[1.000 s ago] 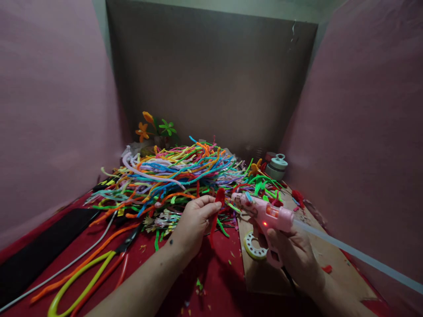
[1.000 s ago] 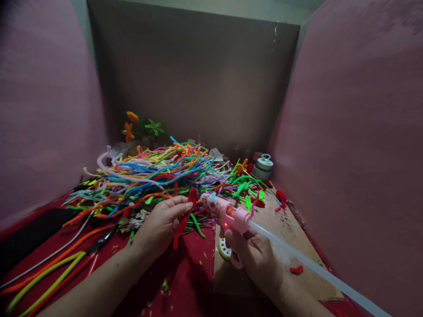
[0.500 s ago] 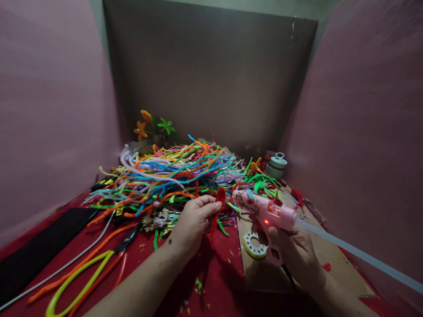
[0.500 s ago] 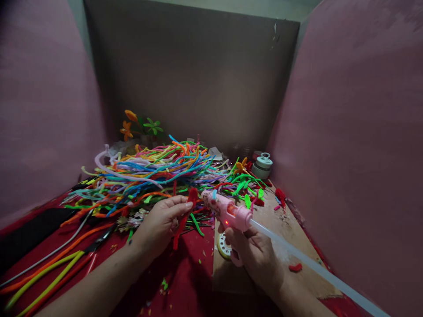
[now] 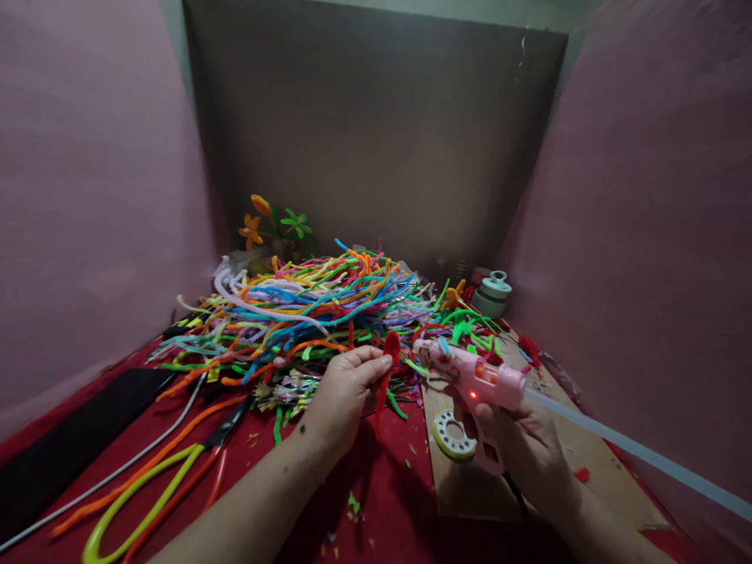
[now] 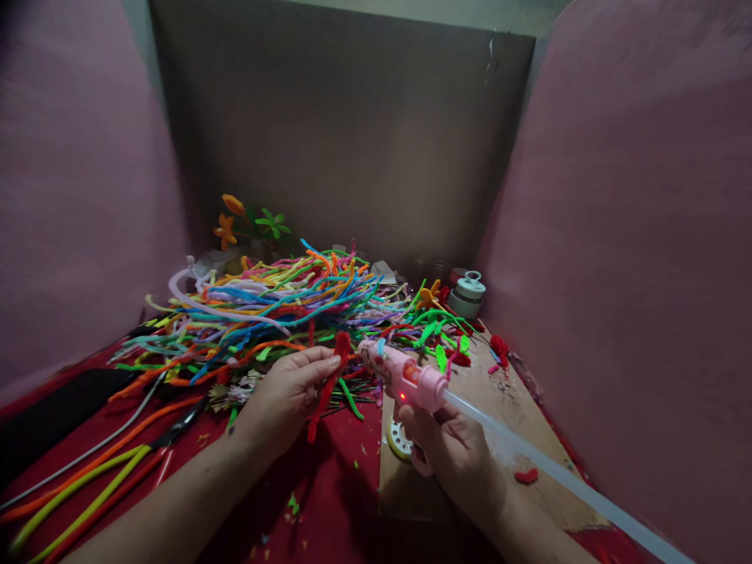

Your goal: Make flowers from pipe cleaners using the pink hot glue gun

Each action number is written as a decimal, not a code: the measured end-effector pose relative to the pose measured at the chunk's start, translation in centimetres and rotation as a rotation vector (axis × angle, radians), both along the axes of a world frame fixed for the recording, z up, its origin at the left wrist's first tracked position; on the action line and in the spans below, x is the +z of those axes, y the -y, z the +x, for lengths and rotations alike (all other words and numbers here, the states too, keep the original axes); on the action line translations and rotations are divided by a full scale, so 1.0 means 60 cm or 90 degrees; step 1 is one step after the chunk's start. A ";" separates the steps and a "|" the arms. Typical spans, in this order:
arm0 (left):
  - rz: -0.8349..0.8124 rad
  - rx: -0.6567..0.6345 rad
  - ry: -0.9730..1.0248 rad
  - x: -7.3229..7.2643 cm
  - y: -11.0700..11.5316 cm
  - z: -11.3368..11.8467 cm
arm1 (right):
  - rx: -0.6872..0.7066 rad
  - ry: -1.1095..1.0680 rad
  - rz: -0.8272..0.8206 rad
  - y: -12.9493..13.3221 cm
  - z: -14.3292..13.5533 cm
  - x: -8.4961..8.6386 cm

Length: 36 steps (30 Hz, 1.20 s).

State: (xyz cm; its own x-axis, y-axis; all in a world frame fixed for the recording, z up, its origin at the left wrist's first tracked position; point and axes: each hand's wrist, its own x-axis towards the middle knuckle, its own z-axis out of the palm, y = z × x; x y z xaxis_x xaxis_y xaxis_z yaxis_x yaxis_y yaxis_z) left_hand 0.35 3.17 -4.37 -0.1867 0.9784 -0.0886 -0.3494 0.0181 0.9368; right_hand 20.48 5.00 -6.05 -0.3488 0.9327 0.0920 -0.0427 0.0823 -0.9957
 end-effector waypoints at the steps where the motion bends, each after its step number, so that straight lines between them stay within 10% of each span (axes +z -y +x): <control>1: 0.002 -0.001 0.001 -0.001 0.000 0.000 | -0.004 -0.001 0.002 0.000 0.000 0.001; 36: 0.012 0.001 0.014 0.002 0.001 0.002 | 0.030 0.057 0.013 0.000 0.007 -0.006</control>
State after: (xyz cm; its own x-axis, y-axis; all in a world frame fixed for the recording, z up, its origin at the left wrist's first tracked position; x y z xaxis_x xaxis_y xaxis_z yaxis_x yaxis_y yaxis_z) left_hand 0.45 3.12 -4.25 -0.1865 0.9797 -0.0737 -0.3706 -0.0007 0.9288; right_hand 20.91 5.02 -6.39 -0.3996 0.9134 0.0778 0.0425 0.1032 -0.9937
